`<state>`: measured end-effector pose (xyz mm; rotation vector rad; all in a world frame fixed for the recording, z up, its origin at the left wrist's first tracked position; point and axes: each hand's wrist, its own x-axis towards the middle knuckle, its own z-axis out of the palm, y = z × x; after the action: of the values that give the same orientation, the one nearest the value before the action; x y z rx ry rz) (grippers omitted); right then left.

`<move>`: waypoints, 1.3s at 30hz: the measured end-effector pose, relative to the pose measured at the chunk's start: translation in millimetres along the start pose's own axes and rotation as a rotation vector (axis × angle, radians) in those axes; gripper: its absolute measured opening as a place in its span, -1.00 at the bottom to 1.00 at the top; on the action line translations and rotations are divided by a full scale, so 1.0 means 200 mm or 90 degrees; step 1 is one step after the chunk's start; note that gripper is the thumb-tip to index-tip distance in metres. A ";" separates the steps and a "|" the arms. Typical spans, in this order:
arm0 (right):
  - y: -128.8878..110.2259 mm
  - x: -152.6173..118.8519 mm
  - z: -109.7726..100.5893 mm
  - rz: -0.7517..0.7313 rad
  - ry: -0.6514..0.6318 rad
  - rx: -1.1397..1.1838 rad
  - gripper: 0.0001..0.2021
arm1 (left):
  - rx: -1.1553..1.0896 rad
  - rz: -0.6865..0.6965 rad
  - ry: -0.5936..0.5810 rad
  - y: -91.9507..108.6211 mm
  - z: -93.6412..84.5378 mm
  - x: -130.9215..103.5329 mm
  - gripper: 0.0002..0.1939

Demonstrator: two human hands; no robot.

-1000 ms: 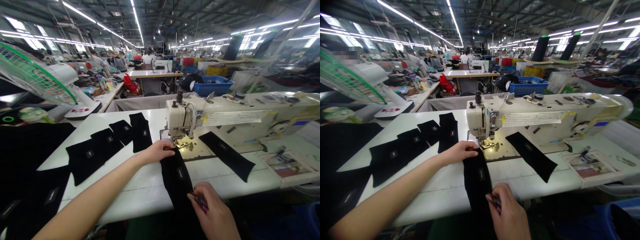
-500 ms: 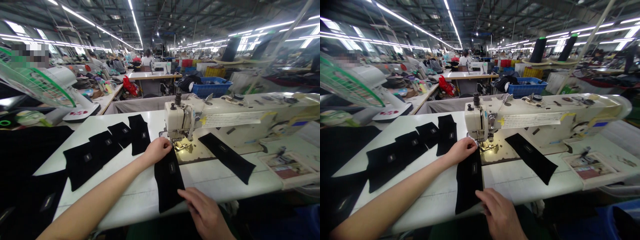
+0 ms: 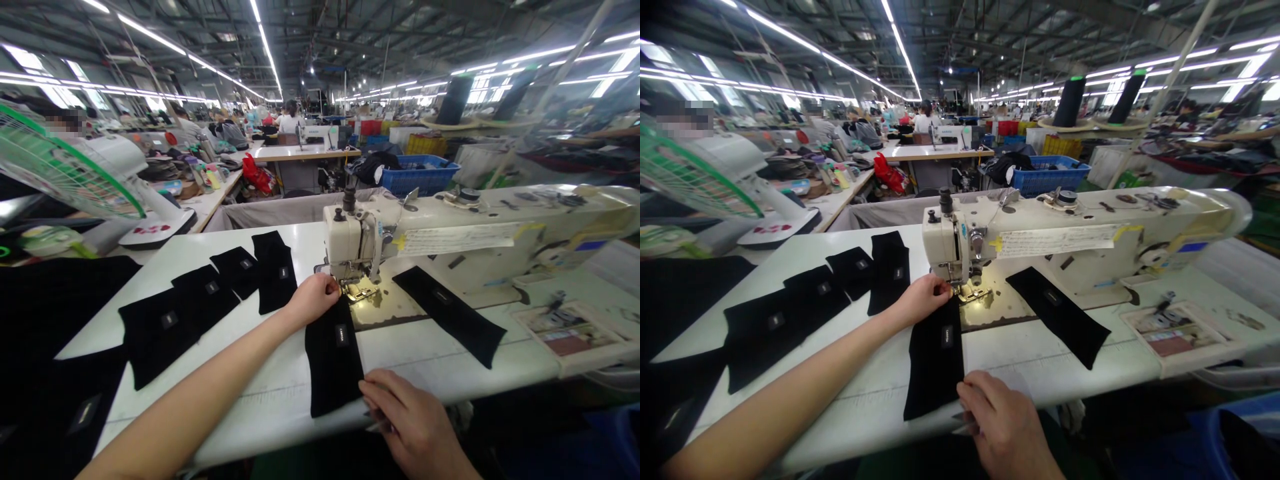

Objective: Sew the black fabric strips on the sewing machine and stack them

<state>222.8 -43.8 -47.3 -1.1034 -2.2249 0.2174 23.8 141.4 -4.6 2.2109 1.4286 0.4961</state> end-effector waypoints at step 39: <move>-0.02 -0.02 -0.04 -0.001 -0.045 -0.078 -0.53 | 0.170 0.480 -0.067 0.17 0.04 -0.72 -0.71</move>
<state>226.2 -51.2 -42.1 -1.1757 -2.3279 0.1217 -2.9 -3.7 -0.1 2.9185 0.5856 0.4255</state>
